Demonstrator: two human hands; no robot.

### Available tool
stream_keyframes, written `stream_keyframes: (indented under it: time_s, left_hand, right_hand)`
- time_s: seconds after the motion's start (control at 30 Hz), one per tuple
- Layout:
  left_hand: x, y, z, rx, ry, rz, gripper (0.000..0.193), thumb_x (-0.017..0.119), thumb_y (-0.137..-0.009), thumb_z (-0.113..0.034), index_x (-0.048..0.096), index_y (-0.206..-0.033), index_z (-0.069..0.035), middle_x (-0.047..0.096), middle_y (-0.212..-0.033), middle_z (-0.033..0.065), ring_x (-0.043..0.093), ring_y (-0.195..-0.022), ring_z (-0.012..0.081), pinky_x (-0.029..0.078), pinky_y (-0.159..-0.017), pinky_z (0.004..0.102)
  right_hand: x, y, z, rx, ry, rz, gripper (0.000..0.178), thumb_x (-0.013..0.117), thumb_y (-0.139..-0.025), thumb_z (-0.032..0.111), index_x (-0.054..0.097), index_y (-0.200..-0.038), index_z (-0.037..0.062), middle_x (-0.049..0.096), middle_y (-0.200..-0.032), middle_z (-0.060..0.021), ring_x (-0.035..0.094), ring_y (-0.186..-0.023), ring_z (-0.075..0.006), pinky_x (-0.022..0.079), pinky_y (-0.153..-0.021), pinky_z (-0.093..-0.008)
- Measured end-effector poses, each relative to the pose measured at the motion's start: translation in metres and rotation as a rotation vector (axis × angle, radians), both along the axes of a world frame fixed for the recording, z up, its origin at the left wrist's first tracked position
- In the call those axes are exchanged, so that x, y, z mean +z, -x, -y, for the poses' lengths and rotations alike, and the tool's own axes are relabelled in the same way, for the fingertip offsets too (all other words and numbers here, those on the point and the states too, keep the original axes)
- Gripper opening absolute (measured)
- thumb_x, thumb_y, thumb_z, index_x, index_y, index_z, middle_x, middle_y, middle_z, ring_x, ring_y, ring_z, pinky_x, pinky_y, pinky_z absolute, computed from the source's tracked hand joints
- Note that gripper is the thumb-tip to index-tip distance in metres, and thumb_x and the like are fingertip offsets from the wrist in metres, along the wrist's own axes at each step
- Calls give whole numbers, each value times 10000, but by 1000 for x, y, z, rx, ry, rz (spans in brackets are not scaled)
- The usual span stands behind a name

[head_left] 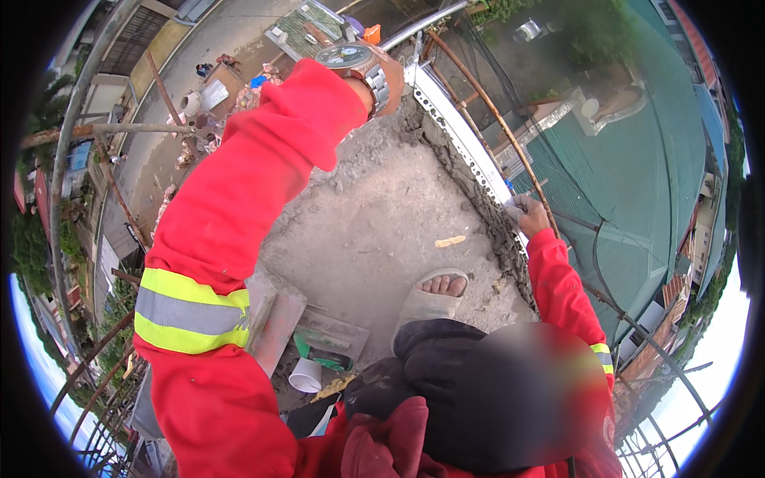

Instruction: The person applies wet cement along a white perforated strip on a rooftop edge using a trowel. They repeatedly scoop cement, spread it along the strip, and smooth the surface with the trowel and hand.

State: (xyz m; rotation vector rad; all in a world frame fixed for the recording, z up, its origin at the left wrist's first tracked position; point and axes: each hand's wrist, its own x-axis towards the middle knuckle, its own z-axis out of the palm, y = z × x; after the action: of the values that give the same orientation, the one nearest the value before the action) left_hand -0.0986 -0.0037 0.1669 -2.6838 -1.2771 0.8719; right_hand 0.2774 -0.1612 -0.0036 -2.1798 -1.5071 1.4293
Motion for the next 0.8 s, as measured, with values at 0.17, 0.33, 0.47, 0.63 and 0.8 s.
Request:
stream_keyframes:
  time_s: [0.17,0.33,0.47,0.63,0.8]
  left_hand:
    - [10,7,17,96,151,90,322,614,-750,-290,678,-780,25,645,-713,223,655,-701,376,522,-658,464]
    - [-3,41,55,206,454,132,389,627,-778,-376,651,-884,-3,654,-787,206,644,-804,374,504,-715,449]
    - [-42,51,114,154,803,116,448,634,-773,-403,602,-1050,-51,658,-886,190,627,-896,370,484,-792,445]
    - [-85,57,180,151,942,127,448,690,-730,-314,579,-1081,-59,656,-905,185,625,-907,364,485,-798,450]
    - [-100,69,196,173,925,135,500,734,-682,-254,567,-1115,-70,657,-922,176,625,-920,351,486,-808,434]
  right_hand:
    - [4,6,0,-73,29,-34,162,686,-775,192,665,-852,51,613,-636,-16,546,-537,-88,442,-502,-263]
    - [9,9,0,-17,-34,-5,149,681,-776,185,658,-827,47,596,-613,-9,535,-533,-85,428,-491,-261]
    - [8,6,0,-50,6,-51,163,685,-768,195,656,-819,43,603,-620,-21,534,-534,-94,429,-497,-271]
    - [2,4,0,21,-61,-9,172,688,-765,197,654,-833,44,605,-639,-19,531,-523,-94,427,-489,-272]
    - [11,8,-2,-17,7,-33,199,688,-766,210,653,-853,35,612,-655,-25,548,-557,-106,441,-531,-280]
